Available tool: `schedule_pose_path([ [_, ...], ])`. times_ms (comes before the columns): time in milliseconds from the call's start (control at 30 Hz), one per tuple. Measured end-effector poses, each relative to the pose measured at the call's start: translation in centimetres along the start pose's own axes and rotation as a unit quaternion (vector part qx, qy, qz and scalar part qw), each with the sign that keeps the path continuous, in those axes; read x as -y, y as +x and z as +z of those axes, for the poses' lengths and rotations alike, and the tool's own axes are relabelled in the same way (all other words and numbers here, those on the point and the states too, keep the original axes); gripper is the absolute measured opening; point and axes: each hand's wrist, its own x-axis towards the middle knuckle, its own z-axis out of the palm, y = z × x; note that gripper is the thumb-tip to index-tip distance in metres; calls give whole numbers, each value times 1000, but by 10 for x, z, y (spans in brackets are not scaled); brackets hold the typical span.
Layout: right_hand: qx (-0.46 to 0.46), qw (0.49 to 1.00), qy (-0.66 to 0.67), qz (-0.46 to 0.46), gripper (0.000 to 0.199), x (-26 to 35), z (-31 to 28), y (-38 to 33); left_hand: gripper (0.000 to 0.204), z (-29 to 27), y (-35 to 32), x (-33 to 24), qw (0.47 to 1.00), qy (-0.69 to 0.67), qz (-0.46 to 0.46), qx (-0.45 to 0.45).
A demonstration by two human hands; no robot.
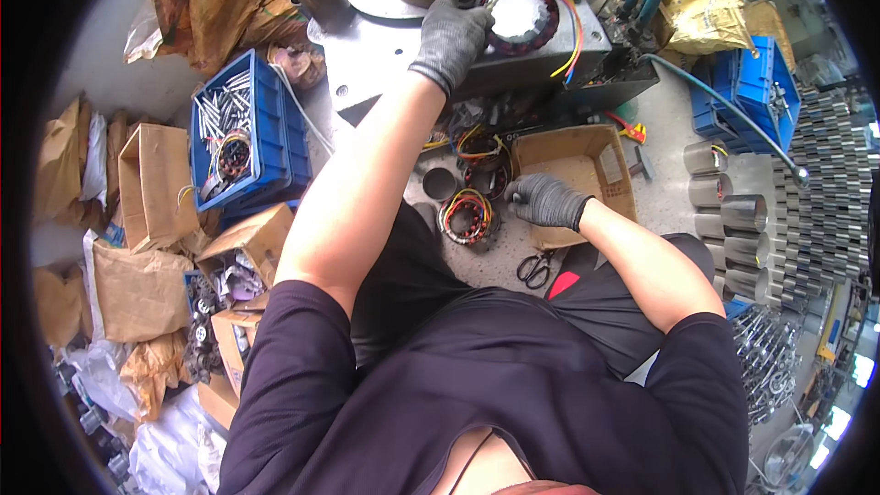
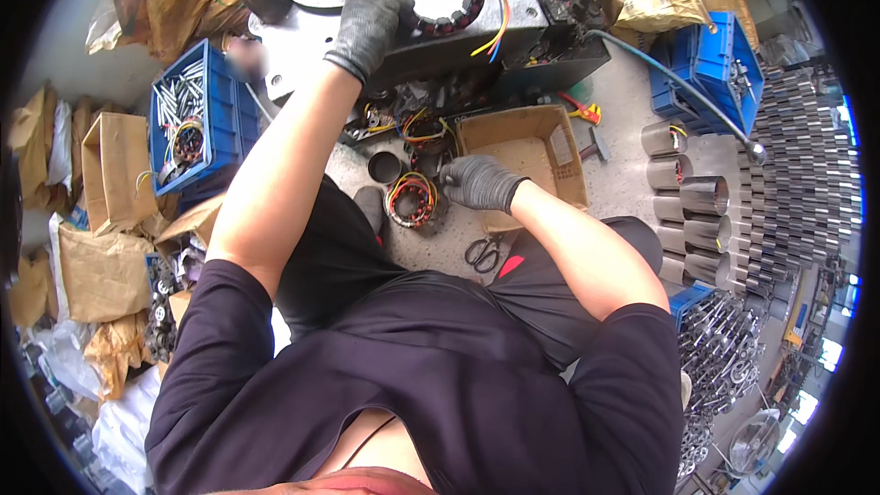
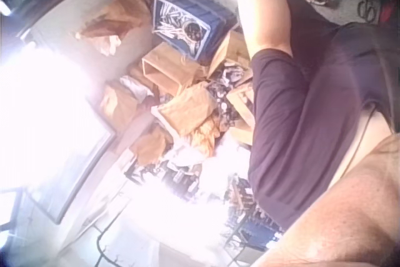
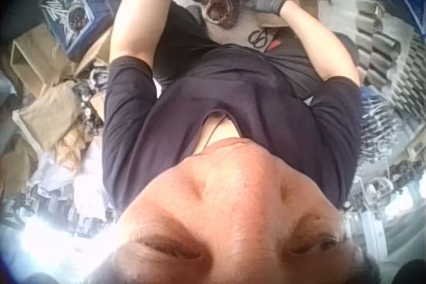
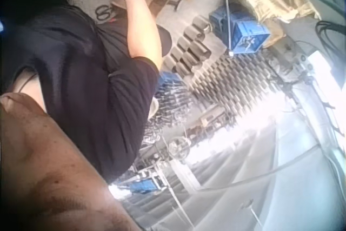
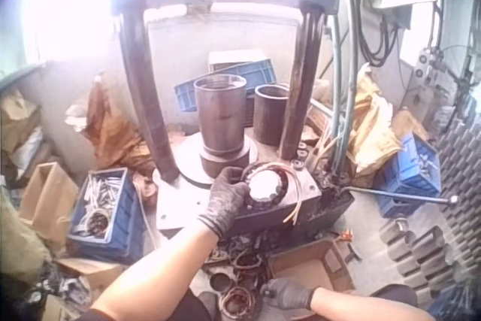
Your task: Assembling electrical motor stator coils and pressing a metal housing component using a hydraulic machine.
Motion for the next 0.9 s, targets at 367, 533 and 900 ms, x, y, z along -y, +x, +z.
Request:
schedule_pose_path([
  [367,-479,849,174,-138,19,63,-180,-23,24,-60,-28,-40,969,-245,26,8],
  [533,-525,837,-8,-155,29,68,-169,28,29,-75,-19,-50,915,-401,7,-49],
  [900,-328,870,-169,-327,31,110,-123,144,33,-59,-37,-63,846,-528,-62,-35],
])
